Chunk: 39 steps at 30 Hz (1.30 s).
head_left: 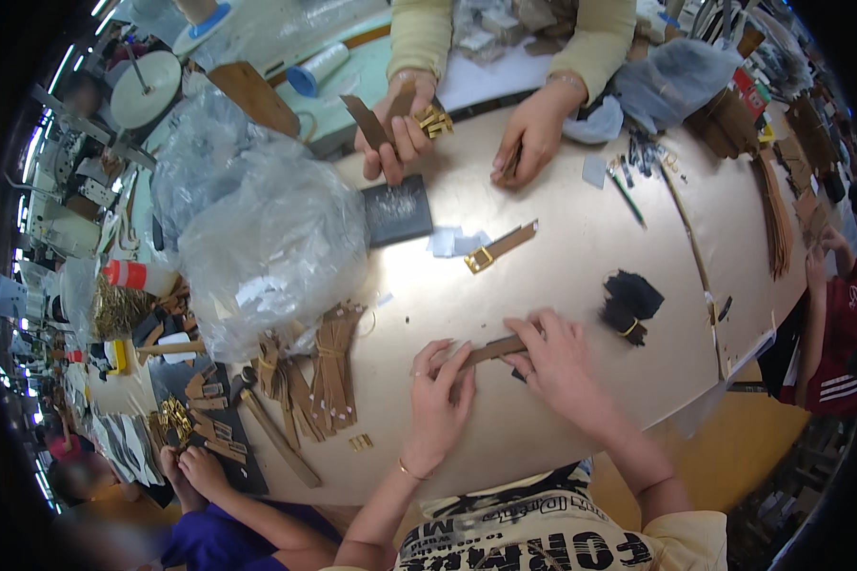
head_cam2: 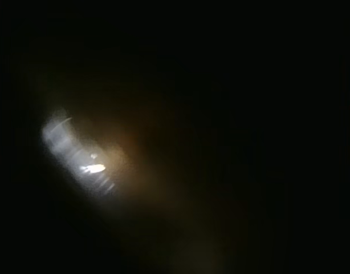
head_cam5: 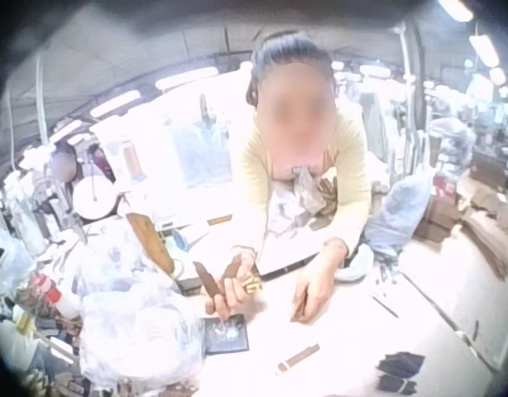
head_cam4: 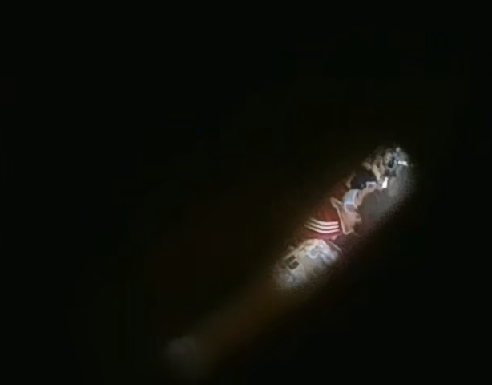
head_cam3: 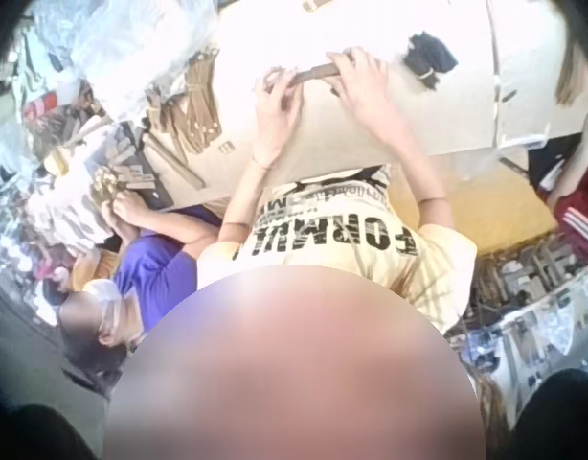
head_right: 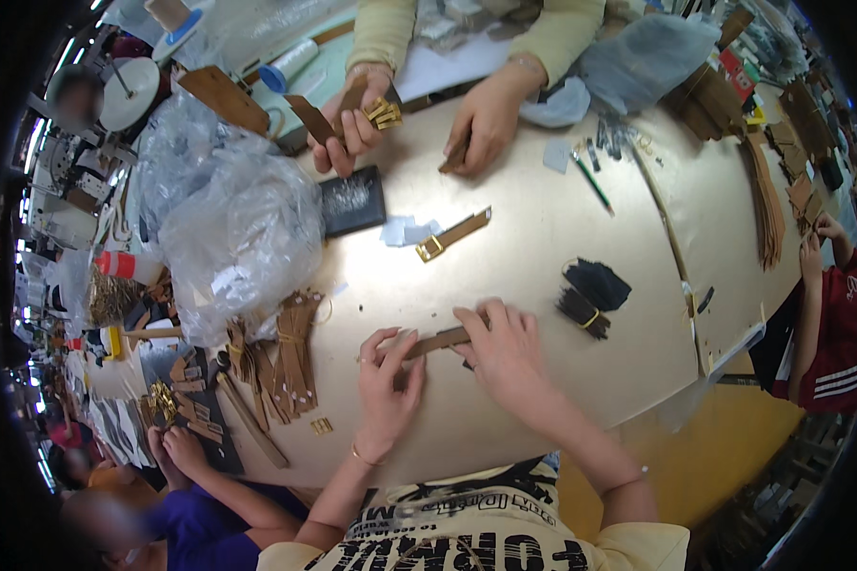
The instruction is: The person assembles a leather strap by attaching a metal buckle. They use pliers to secure the buckle onto the strap, then fold and align the leather ends. The person handles multiple strap pieces and tools on a cluttered workbench.
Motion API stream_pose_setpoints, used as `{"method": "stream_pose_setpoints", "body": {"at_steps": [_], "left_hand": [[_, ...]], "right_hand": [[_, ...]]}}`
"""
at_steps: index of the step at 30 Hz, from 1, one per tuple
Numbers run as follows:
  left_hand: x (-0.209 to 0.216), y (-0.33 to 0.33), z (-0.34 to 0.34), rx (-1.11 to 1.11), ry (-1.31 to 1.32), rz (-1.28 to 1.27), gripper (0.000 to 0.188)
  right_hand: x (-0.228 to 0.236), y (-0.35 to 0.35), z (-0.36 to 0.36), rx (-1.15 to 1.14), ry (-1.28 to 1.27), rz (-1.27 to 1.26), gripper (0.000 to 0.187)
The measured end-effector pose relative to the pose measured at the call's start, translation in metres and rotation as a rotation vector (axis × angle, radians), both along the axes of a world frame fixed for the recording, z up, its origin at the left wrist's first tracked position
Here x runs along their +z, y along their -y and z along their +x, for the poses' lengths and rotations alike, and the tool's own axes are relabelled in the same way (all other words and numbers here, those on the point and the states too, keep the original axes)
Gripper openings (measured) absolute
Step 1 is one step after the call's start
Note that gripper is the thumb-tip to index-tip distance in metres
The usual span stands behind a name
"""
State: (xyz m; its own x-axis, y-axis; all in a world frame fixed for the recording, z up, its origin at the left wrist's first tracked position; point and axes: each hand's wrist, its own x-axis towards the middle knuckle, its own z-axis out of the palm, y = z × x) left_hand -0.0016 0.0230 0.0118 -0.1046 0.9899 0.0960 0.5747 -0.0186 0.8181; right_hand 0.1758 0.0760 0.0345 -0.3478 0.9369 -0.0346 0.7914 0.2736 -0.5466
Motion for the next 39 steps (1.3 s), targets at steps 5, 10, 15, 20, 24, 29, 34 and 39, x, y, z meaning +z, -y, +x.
{"method": "stream_pose_setpoints", "body": {"at_steps": [5, 10, 15, 20, 24, 29, 34, 39], "left_hand": [[-0.004, -0.004, -0.007, 0.201, 0.049, 0.126, 0.040], [-0.002, -0.041, 0.011, 0.204, 0.326, 0.196, 0.028], [-0.007, -0.084, 0.064, 0.051, 0.456, 0.177, 0.017], [-0.017, -0.084, 0.066, 0.032, 0.437, 0.208, 0.014], [-0.019, -0.085, 0.058, 0.023, 0.437, 0.142, 0.016], [-0.017, -0.084, 0.061, 0.007, 0.445, 0.146, 0.016], [-0.017, -0.085, 0.058, -0.004, 0.422, 0.139, 0.015], [-0.013, -0.084, 0.057, -0.015, 0.420, 0.109, 0.014]], "right_hand": [[0.004, -0.013, 0.009, -0.095, -0.223, -0.240, 0.026], [0.024, -0.104, 0.021, -0.174, -0.828, -0.374, 0.021], [0.023, -0.176, -0.016, -0.299, -1.027, -0.538, 0.022], [0.008, -0.195, -0.049, -0.457, -1.196, -0.253, 0.020], [-0.001, -0.198, -0.052, -0.547, -1.215, -0.118, 0.025], [-0.003, -0.201, -0.054, -0.548, -1.281, -0.035, 0.026], [0.003, -0.204, -0.054, -0.551, -1.322, -0.047, 0.029], [0.008, -0.202, -0.048, -0.458, -1.349, -0.157, 0.038]]}}
